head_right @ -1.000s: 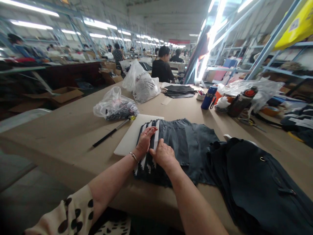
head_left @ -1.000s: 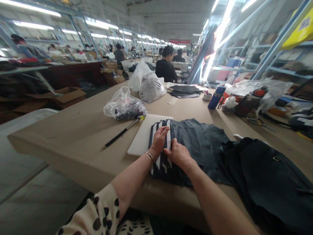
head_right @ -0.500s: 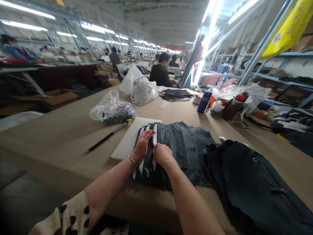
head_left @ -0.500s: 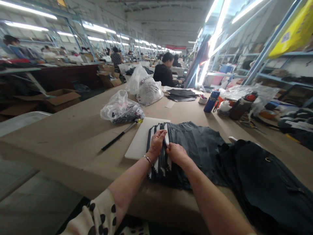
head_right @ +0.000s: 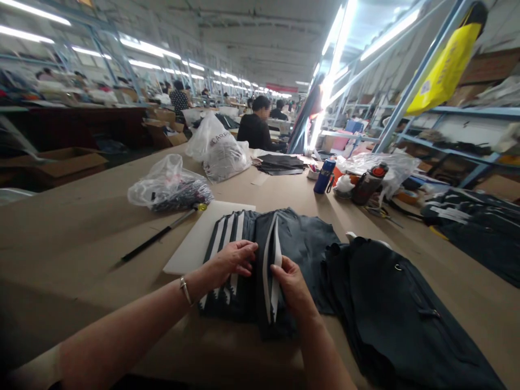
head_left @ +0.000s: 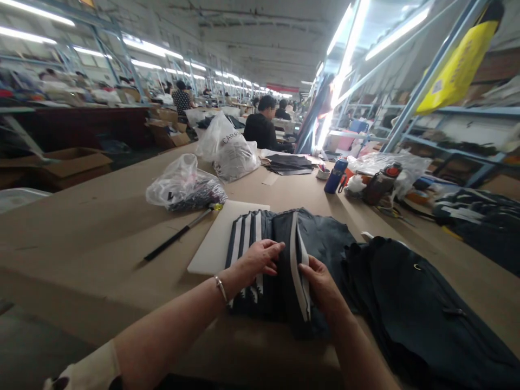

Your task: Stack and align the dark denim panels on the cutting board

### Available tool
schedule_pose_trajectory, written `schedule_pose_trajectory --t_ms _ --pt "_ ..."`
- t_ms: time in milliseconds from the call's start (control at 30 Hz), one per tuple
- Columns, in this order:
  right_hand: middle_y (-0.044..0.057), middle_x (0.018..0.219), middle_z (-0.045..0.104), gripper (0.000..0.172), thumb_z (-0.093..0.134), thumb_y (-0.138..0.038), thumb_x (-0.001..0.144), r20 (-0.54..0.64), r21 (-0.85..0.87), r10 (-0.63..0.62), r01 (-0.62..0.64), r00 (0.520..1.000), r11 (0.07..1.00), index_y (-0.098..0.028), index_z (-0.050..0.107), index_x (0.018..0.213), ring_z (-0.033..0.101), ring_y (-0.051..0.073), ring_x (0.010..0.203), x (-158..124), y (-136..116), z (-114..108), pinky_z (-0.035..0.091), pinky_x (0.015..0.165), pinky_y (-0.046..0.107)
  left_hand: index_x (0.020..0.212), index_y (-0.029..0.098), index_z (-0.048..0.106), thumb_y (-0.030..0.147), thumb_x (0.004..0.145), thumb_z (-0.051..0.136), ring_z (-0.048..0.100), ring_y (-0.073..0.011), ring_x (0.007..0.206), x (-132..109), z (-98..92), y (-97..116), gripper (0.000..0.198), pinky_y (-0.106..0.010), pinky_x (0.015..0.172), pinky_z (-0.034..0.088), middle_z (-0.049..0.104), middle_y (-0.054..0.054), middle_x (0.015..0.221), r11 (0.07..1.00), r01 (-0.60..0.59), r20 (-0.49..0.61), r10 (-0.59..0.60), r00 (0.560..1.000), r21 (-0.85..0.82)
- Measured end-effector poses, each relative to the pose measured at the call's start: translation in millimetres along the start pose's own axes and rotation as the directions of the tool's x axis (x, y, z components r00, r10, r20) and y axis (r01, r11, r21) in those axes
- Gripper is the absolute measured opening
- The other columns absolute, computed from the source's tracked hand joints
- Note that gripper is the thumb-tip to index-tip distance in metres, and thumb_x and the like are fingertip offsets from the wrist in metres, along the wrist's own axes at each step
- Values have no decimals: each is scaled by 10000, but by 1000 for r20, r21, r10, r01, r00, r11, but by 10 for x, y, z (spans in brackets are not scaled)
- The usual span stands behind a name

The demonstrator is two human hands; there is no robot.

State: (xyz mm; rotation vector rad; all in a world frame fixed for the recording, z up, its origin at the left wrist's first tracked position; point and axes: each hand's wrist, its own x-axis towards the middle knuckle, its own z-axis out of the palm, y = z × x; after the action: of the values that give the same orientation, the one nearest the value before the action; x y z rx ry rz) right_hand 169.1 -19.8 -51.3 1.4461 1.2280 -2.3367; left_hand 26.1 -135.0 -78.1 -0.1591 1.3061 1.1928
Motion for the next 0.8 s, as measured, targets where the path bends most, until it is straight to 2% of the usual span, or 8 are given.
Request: schedule_pose_trajectory --t_ms 200,333,400,467,567,633,700,800 --pt "-37 670 574 125 606 -224 686 104 -409 -130 162 986 898 -145 583 780 482 93 607 -121 13 64 384 573 202 871 148 576 545 697 644 557 -142 498 -33 155 112 439 -269 415 484 582 -18 688 987 118 79 -127 989 104" --pt "-61 631 500 100 569 -173 642 74 -381 -175 190 982 905 -165 493 708 445 81 596 -162 17 24 354 546 181 805 130 578 311 642 717 555 -142 471 -41 181 130 281 -219 373 436 602 -32 627 988 139 71 -143 987 63" --pt "-51 684 532 177 555 -167 624 17 -243 -145 145 989 959 -171 495 791 487 91 622 -172 5 -36 390 581 192 815 128 582 237 644 680 567 -138 490 -62 188 130 226 -226 408 459 626 -47 649 990 140 72 -138 988 -18" --pt "-28 754 574 354 562 -192 617 -75 -116 -70 61 995 991 -182 484 962 540 117 638 -199 -39 -92 426 591 221 859 140 577 221 650 647 602 -149 557 -96 215 138 235 -279 502 518 651 -55 710 985 130 67 -123 990 -117" --pt "53 978 604 600 595 -300 654 -175 -152 -112 85 978 985 -198 391 1209 609 183 798 -310 -203 -67 491 692 303 927 168 576 209 626 657 633 -161 645 -174 351 185 315 -324 608 542 678 -49 808 969 89 51 -79 996 -230" --pt "100 1219 525 702 603 -345 684 -175 -395 -283 196 943 898 -209 332 1317 569 222 1022 -424 -364 44 474 860 370 941 167 601 199 609 677 641 -173 689 -240 513 249 343 -316 648 533 687 -48 834 954 13 76 11 997 -300" --pt "112 1380 403 751 594 -335 711 -114 -660 -458 278 882 698 -198 284 1381 453 247 1208 -539 -520 187 386 1006 422 902 149 637 173 590 682 638 -181 711 -315 699 340 316 -302 678 519 689 -44 804 926 -98 86 139 987 -365" --pt "134 1412 381 687 524 -325 789 1 -851 -579 305 815 428 -143 273 1403 359 250 1302 -663 -684 333 301 1085 439 807 144 663 140 585 648 610 -162 670 -444 919 506 223 -267 652 497 667 -17 717 893 -224 16 250 968 -390"
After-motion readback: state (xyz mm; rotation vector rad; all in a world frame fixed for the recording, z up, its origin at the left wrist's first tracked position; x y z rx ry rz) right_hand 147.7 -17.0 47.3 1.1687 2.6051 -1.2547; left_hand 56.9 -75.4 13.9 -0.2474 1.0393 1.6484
